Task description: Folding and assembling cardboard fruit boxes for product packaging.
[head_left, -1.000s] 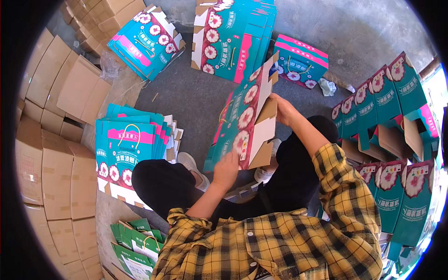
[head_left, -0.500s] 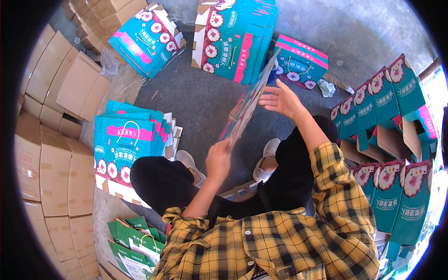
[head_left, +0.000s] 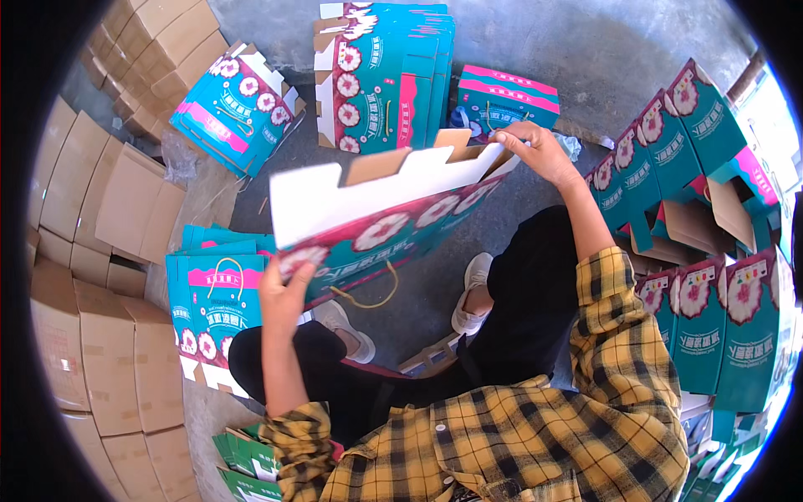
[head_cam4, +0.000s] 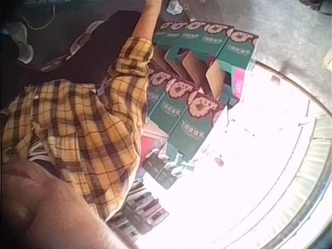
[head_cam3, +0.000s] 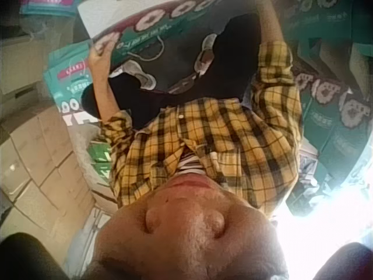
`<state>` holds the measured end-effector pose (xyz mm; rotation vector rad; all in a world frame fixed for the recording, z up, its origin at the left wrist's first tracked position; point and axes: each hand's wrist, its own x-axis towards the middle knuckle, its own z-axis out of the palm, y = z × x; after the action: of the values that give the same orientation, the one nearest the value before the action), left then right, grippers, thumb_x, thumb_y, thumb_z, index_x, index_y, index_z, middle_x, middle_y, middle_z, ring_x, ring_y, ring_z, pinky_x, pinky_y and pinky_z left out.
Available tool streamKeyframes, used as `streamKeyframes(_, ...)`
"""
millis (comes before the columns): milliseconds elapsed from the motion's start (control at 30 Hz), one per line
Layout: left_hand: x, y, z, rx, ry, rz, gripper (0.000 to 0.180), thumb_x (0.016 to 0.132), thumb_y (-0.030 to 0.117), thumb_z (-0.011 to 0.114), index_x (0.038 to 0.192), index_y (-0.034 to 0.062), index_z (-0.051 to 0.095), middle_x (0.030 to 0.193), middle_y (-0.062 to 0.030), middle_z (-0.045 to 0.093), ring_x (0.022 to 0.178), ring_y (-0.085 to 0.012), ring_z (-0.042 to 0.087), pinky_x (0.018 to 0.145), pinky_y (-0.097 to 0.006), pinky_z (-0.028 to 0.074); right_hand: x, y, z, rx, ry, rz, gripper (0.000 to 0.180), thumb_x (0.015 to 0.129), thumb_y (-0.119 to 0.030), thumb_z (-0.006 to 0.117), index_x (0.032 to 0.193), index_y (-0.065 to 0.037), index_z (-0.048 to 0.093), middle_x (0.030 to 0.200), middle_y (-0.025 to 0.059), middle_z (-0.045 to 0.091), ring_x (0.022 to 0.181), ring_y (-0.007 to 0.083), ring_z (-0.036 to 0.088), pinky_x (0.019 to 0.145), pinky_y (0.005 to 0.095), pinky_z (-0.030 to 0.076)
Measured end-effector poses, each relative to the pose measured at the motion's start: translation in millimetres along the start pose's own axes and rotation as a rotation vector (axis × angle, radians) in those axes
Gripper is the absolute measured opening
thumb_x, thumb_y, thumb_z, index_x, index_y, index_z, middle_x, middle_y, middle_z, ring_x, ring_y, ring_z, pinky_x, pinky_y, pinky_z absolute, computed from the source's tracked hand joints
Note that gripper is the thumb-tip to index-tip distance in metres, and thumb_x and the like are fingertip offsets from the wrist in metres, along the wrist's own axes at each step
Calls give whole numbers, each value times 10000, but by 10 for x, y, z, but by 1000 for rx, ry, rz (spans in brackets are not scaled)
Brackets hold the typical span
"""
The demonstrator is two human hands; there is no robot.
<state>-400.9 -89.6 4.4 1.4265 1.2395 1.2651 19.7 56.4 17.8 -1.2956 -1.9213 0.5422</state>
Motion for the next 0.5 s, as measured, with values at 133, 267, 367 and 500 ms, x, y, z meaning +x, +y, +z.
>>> streamKeyframes(133, 411, 237, -317, 177, -99, -34, 260, 843, 22, 616, 1097, -21, 583, 1022, -96, 664, 924, -148, 624, 841, -290, 483, 12, -217, -171, -86, -156, -63, 270, 873, -282, 626, 996, -48, 684, 978, 87, 673, 940, 218, 605, 854, 320, 454)
streamKeyframes(267, 716, 226, -457, 162, -234, -59, 263, 838, 19, 617, 1096, -23, 585, 1018, -85, 665, 923, -139, 621, 841, -287, 483, 82, -165, -93, -113, -459, -181, 449, 840, -306, 666, 1197, -48, 581, 1082, 85, 645, 993, 210, 606, 913, 309, 443)
streamKeyframes(367, 896, 112, -462, 131, -314, -81, 263, 836, 24, 620, 1093, -26, 587, 1024, -84, 663, 925, -137, 619, 841, -284, 483, 103, -229, 115, 238, -960, 72, 500, 860, -389, 630, 1220, -46, 581, 1156, 87, 621, 1048, 167, 571, 895, 309, 451)
streamKeyframes(500, 1023, 97, -450, 80, -368, -91, 260, 827, 46, 641, 1075, -15, 596, 1017, -80, 663, 915, -131, 619, 841, -284, 484, 62, -179, 284, 440, -950, 121, 588, 869, -469, 596, 1288, -62, 530, 1136, 64, 615, 1032, 165, 555, 883, 295, 444)
